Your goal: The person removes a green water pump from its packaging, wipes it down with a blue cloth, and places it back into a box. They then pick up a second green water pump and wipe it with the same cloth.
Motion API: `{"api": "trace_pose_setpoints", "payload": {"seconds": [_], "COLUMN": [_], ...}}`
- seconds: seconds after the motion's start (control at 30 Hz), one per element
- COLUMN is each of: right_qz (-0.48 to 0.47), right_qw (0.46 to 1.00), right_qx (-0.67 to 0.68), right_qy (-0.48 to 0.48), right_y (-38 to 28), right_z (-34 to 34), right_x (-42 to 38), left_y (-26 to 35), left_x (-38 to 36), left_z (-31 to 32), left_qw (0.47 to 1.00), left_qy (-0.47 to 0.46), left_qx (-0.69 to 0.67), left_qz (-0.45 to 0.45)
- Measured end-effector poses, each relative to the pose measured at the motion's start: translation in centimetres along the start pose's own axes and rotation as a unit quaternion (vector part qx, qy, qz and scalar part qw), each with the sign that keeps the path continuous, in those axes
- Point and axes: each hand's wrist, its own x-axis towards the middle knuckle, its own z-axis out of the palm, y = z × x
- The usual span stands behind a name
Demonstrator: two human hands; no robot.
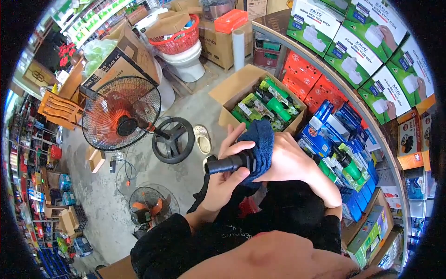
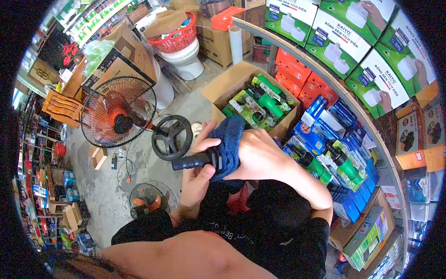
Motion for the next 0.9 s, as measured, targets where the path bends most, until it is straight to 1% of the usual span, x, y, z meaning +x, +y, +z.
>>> {"api": "trace_pose_setpoints", "payload": {"seconds": [0.1, 0.13, 0.2, 0.27, 0.3, 0.33, 0.37, 0.4, 0.43, 0.57, 0.6, 0.63, 0.67, 0.73, 0.77, 0.8, 0.9], "right_qz": [-0.003, 0.002, -0.002, -0.006, -0.016, -0.026, -0.027, -0.004, 0.019, 0.006, 0.028, 0.051, 0.053, 0.014, 0.017, 0.017, 0.023], "right_qw": [1.000, 1.000, 1.000, 0.999, 0.998, 0.995, 0.995, 0.995, 0.994, 0.995, 0.995, 0.994, 0.994, 0.999, 0.997, 0.997, 0.999], "right_qx": [0.008, 0.009, 0.026, 0.043, 0.066, 0.088, 0.087, 0.087, 0.087, 0.066, 0.037, 0.009, 0.008, 0.019, 0.005, 0.004, 0.010], "right_qy": [-0.006, -0.018, -0.011, -0.005, -0.019, -0.033, -0.033, -0.048, -0.063, -0.071, -0.083, -0.094, -0.095, -0.048, -0.071, -0.071, -0.046], "right_y": [0.1, 0.2, 0.2, -0.1, -0.2, -0.4, -0.4, -0.3, -0.1, 1.3, 1.7, 2.0, 2.0, 2.1, 2.6, 2.6, 2.5], "right_z": [0.1, 0.3, 0.6, 0.8, 0.7, 0.7, 0.8, 0.8, 0.9, 1.0, 0.9, 0.9, 0.7, 0.5, 0.5, 0.4, 0.3], "right_x": [0.2, 0.3, 0.4, 0.6, 0.8, 0.9, 0.9, 0.9, 0.8, 0.1, -0.2, -0.5, -0.5, -0.6, -0.9, -0.9, -0.9], "left_y": [-0.4, -0.4, -0.6, -1.3, -1.5, -1.5, -1.5, -1.4, -1.4, -0.8, -0.8, -1.0, -1.3, -1.6, -1.5, -1.4, -1.7], "left_x": [0.0, 0.1, 0.0, -0.5, -0.5, -0.7, -0.7, -0.8, -0.9, -0.4, -0.2, -0.1, -0.1, -0.1, -0.1, 0.0, -0.1], "left_z": [-0.1, -0.1, 0.0, 0.0, 0.0, 0.0, 0.0, -0.1, -0.2, -0.6, -0.7, -0.9, -1.1, -1.4, -1.4, -1.3, -1.5], "left_qw": [1.000, 1.000, 1.000, 0.987, 0.989, 0.989, 0.985, 0.979, 0.977, 0.961, 0.961, 0.951, 0.939, 0.940, 0.938, 0.937, 0.924], "left_qy": [-0.009, 0.005, 0.019, 0.045, 0.061, 0.062, 0.077, 0.092, 0.102, 0.136, 0.137, 0.147, 0.157, 0.157, 0.160, 0.163, 0.190], "left_qx": [0.011, 0.004, -0.005, -0.152, -0.124, -0.124, -0.149, -0.175, -0.184, -0.236, -0.237, -0.269, -0.301, -0.300, -0.303, -0.307, -0.326], "left_qz": [0.007, 0.006, 0.006, 0.011, 0.042, 0.043, 0.041, 0.040, 0.020, 0.040, 0.041, 0.045, 0.049, 0.054, 0.051, 0.048, 0.058]}}
